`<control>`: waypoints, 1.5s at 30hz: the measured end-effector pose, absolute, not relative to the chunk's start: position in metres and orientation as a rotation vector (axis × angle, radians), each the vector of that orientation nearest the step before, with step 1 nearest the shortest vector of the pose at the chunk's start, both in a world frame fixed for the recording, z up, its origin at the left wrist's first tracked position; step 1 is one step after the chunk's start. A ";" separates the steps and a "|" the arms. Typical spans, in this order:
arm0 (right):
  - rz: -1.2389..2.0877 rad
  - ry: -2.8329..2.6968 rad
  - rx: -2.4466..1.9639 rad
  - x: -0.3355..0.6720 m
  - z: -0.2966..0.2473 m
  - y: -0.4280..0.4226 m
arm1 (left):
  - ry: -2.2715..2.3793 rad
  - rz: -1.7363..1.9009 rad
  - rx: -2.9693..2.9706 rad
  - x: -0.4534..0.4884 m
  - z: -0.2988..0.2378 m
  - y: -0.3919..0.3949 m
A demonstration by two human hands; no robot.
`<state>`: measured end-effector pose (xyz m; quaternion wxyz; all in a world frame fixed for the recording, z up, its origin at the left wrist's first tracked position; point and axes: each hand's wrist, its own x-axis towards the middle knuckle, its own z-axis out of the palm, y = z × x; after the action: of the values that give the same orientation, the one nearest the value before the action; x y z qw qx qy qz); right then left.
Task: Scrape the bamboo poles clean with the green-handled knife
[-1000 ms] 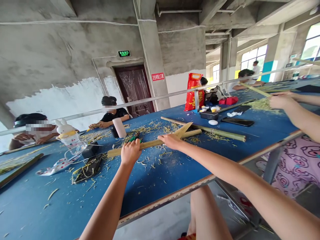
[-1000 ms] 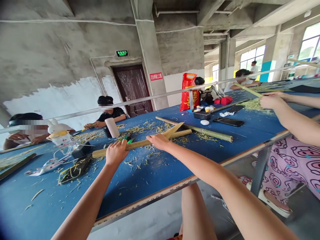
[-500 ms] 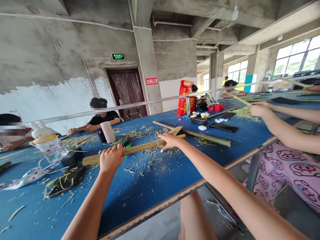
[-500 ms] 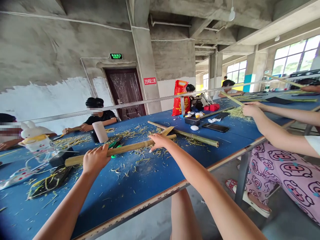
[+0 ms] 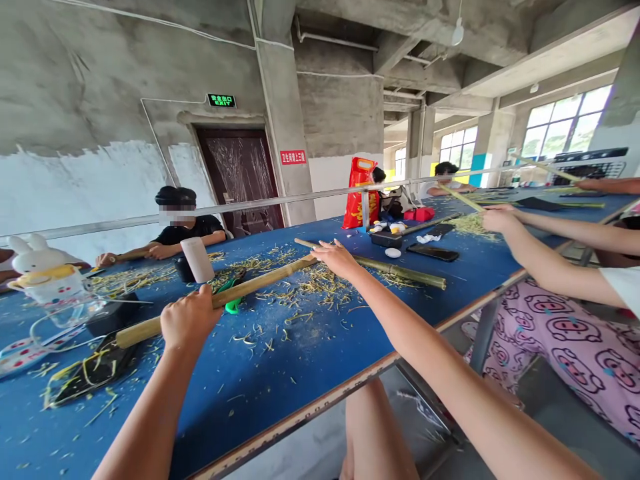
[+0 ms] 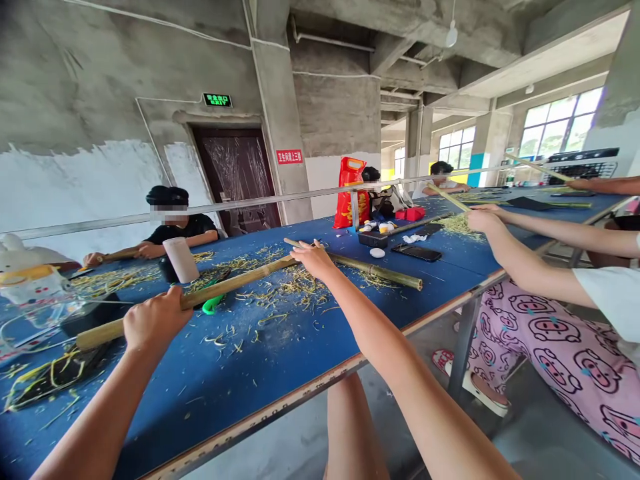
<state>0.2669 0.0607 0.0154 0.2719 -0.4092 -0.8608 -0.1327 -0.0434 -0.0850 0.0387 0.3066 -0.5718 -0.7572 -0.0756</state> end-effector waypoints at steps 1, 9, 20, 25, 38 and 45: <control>-0.324 -2.310 -1.140 0.270 0.015 0.060 | -2.025 -0.198 -1.508 -0.045 0.038 -0.084; -0.189 -2.204 -1.232 0.257 0.003 0.053 | -2.342 -0.415 -1.476 -0.056 0.030 -0.078; 1.439 -1.614 -0.467 0.181 0.014 -0.002 | -2.250 -0.878 -2.119 0.016 0.029 -0.082; 1.624 -1.143 -0.418 0.175 0.030 -0.012 | -2.167 -0.975 -2.756 0.044 0.028 -0.085; 1.835 -0.970 -0.280 0.235 0.048 0.028 | -2.091 -0.184 -1.851 -0.076 -0.022 -0.013; 1.824 -1.109 -0.229 0.249 0.043 0.041 | -2.233 -0.052 -1.760 -0.075 0.003 0.012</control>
<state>0.2490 0.0410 0.0429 0.4770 -0.0936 -0.4538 0.7468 -0.0748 0.0123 0.0029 0.1486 -0.6121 -0.7765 -0.0181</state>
